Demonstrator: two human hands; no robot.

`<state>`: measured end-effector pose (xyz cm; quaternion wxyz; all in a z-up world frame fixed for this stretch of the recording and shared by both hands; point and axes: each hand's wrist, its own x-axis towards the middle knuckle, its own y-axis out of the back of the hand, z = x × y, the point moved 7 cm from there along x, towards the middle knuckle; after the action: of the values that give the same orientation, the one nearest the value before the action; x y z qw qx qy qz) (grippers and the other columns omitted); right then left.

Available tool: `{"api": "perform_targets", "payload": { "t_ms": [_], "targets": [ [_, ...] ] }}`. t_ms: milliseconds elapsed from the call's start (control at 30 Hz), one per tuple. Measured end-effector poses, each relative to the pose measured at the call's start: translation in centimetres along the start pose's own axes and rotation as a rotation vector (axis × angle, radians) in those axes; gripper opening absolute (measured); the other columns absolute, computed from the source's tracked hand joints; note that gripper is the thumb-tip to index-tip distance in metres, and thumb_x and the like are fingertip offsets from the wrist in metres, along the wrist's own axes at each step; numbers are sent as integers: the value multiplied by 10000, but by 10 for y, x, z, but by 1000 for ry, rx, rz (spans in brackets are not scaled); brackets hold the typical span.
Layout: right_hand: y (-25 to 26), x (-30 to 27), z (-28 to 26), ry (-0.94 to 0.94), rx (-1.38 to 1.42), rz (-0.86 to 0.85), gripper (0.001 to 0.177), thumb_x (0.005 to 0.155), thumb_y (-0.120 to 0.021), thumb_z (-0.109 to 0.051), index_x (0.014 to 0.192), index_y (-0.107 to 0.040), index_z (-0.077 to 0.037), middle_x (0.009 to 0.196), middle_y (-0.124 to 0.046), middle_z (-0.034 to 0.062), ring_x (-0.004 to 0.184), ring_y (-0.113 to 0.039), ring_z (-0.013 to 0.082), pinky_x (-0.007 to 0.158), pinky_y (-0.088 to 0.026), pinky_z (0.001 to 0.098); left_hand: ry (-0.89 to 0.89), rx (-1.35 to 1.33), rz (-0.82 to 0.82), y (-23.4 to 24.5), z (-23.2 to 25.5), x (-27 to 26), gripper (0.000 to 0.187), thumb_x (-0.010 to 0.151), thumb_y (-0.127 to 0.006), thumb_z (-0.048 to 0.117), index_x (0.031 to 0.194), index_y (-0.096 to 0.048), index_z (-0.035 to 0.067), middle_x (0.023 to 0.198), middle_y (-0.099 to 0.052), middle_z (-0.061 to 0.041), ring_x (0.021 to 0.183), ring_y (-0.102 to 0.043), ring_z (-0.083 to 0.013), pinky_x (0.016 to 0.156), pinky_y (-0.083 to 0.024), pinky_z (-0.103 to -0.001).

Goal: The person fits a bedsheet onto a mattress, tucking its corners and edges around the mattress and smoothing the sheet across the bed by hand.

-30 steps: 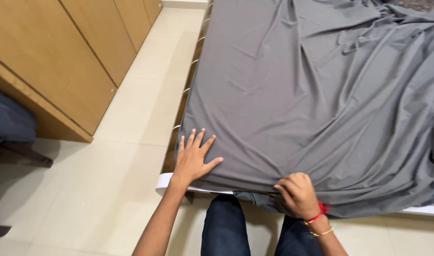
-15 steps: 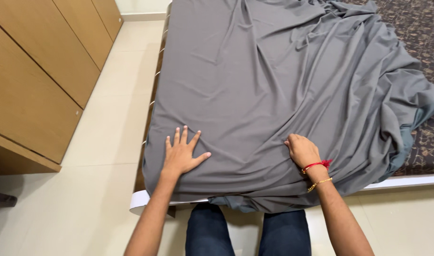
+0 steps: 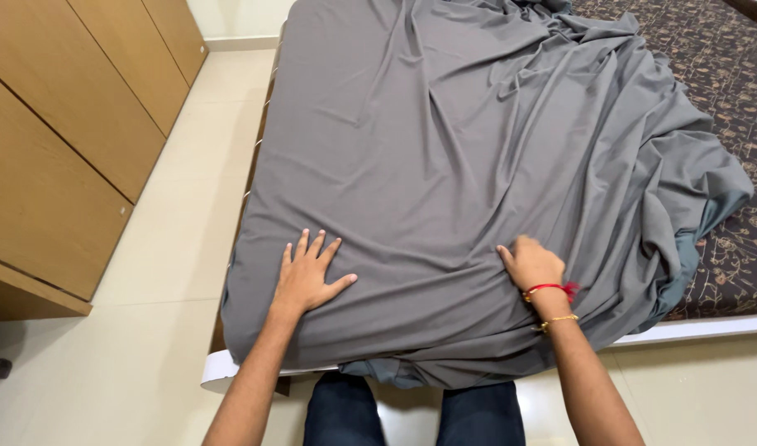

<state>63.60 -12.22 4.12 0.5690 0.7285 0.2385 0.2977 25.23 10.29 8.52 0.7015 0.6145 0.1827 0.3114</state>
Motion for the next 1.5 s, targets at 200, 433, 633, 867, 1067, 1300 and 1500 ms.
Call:
{"api": "perform_targets", "payload": {
  "t_ms": [200, 433, 633, 867, 1067, 1300, 1500],
  "targets": [
    [12, -16, 40, -35, 24, -18, 352, 1036, -513, -408, 1003, -718, -124, 960, -760, 162, 905, -710, 407, 771, -552, 524, 35, -41, -37, -4, -1, 14, 881, 809, -560, 776, 1511, -489, 248, 1635, -346, -92, 1559, -164, -382, 1217, -104, -639],
    [43, -42, 59, -145, 354, 123, 472, 954, -609, -533, 1014, -654, -67, 875, -729, 151, 861, -697, 389, 740, -533, 503, -11, 32, -81, -22, 33, 48, 946, 788, -550, 811, 1537, -427, 246, 1647, -263, -157, 1528, -173, -397, 1194, -118, -619],
    [15, -25, 74, -138, 151, 218, 431, 958, -619, -519, 1000, -699, -98, 958, -734, 150, 845, -689, 422, 700, -535, 518, -34, 4, -7, -24, 27, 45, 895, 851, -529, 771, 1542, -436, 210, 1644, -291, -149, 1526, -204, -389, 1193, -146, -599],
    [-15, -19, 115, -213, 196, 163, 343, 968, -608, -449, 990, -744, -135, 878, -756, 114, 903, -720, 384, 778, -560, 492, 260, 79, 37, -9, -46, -1, 754, 918, -483, 691, 1493, -496, 203, 1619, -357, -88, 1509, -276, -332, 1188, -203, -588],
    [9, -28, 90, -180, 118, 158, 479, 934, -670, -618, 1092, -748, -173, 904, -742, 131, 901, -712, 393, 758, -541, 503, 596, -185, 401, -15, -164, -134, 610, 995, -569, 499, 1424, -610, 68, 1394, -616, -196, 1223, -604, -379, 1014, -478, -431],
    [-1, -32, 91, -136, 105, 207, 460, 977, -674, -609, 1024, -749, -158, 863, -741, 105, 896, -708, 372, 742, -533, 488, 708, -1000, 500, -80, -195, -201, 390, 1052, -546, 299, 1147, -719, -36, 959, -760, -92, 871, -649, -147, 800, -520, -297],
    [-15, -36, 98, -99, 121, 373, 389, 1044, -689, -508, 887, -753, -158, 767, -706, 25, 751, -691, 279, 708, -502, 425, 756, -1219, 334, -99, -201, -205, 230, 1013, -554, 97, 1071, -710, -62, 875, -686, -63, 758, -645, -125, 668, -598, -272]
  ]
}}
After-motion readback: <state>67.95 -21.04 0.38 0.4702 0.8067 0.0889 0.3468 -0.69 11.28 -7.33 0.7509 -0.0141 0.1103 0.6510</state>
